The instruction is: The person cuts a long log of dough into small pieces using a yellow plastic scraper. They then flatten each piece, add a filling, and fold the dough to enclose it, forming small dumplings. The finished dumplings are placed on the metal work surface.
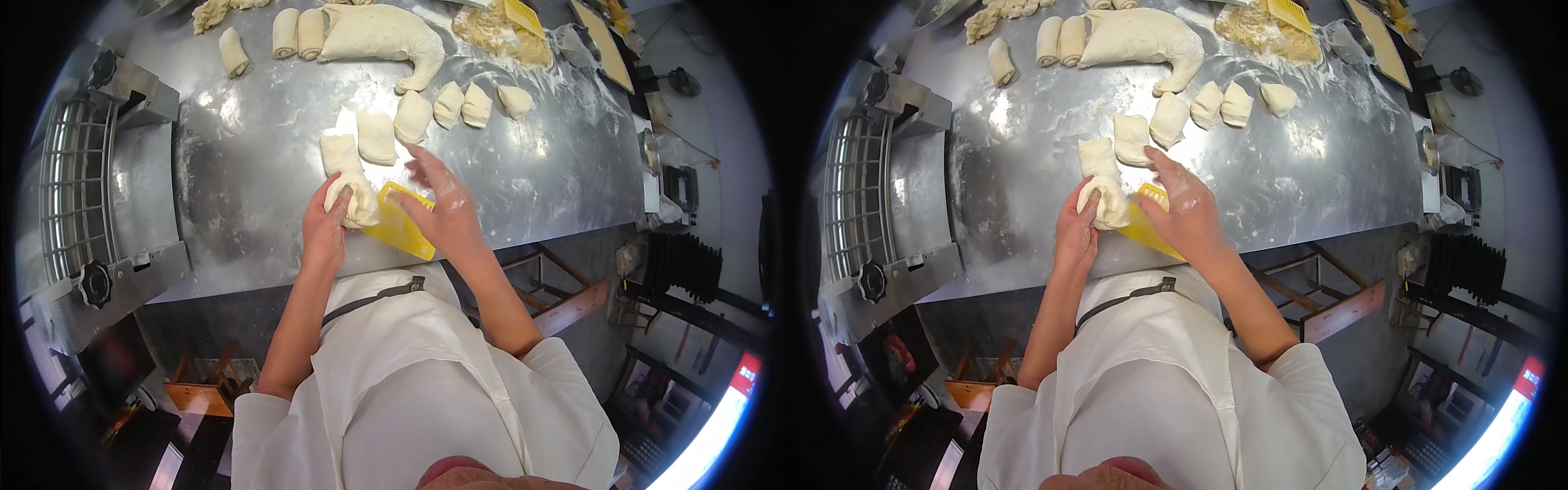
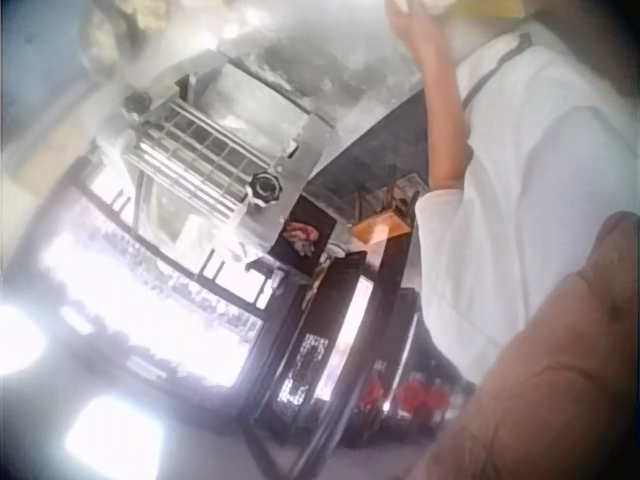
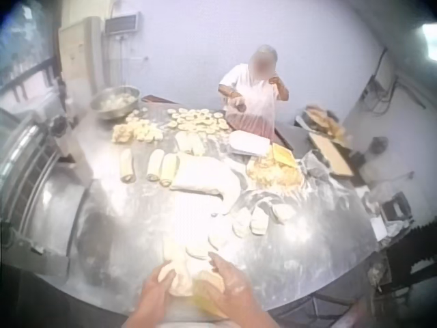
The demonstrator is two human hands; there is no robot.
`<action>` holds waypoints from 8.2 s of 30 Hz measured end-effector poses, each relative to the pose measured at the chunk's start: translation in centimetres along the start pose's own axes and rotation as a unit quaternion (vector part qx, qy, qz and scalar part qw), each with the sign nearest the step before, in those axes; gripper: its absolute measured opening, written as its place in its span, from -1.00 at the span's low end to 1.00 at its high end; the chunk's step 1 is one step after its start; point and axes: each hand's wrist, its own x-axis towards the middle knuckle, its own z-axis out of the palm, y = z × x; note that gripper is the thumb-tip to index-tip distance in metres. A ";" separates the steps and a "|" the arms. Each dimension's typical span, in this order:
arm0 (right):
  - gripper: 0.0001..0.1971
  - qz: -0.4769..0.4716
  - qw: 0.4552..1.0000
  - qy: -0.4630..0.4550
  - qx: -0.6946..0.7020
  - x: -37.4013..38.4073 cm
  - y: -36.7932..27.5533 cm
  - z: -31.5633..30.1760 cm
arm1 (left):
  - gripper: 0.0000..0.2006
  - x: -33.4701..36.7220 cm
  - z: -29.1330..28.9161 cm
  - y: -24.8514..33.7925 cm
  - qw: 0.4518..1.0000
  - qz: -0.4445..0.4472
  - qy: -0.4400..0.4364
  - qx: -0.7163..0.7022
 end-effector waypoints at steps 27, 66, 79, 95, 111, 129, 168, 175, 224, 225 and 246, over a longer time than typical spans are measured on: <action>-0.45 0.102 0.920 0.154 -0.345 1.2 26.8 -8.1 | -0.73 1.0 11.5 -9.7 0.960 -0.112 -0.100 0.235; -0.46 0.144 0.913 0.372 -0.081 26.5 41.1 -20.9 | -0.54 6.5 27.5 -17.9 0.970 -0.205 0.010 -0.127; -0.63 0.198 0.934 0.143 0.262 15.3 36.8 -27.5 | -0.47 17.0 35.9 -14.6 0.993 0.010 -0.083 -0.087; -0.31 0.058 0.985 0.005 0.160 8.4 27.8 -28.9 | -0.51 15.7 31.9 -16.2 0.981 -0.058 -0.087 -0.163; -0.63 0.106 0.955 -0.026 0.274 4.1 22.6 -19.2 | -0.46 9.3 24.7 -14.1 0.969 -0.072 -0.198 -0.131; 0.09 0.004 0.980 -0.197 0.010 2.8 18.3 -16.7 | -0.41 3.9 17.2 -10.2 0.950 -0.082 -0.189 -0.236; -0.07 -0.087 0.970 -0.172 0.149 0.1 23.9 -17.5 | -0.54 1.9 27.3 -16.3 0.996 -0.092 -0.010 0.009; -0.16 -0.006 0.944 -0.182 0.275 -1.0 20.7 -18.0 | -0.53 -0.9 25.1 -11.8 0.969 -0.195 -0.119 -0.089; -0.73 0.112 0.957 -0.153 0.221 12.4 27.3 -24.9 | -0.50 12.7 31.1 -13.7 0.997 -0.041 -0.006 -0.065; -0.75 0.145 0.947 -0.135 0.251 12.7 27.9 -25.4 | -0.50 12.3 30.6 -13.6 0.997 -0.041 0.001 -0.066; -0.05 -0.174 0.966 -0.186 0.045 6.0 17.0 -11.2 | -0.55 4.4 19.2 -10.5 0.991 -0.058 -0.027 -0.114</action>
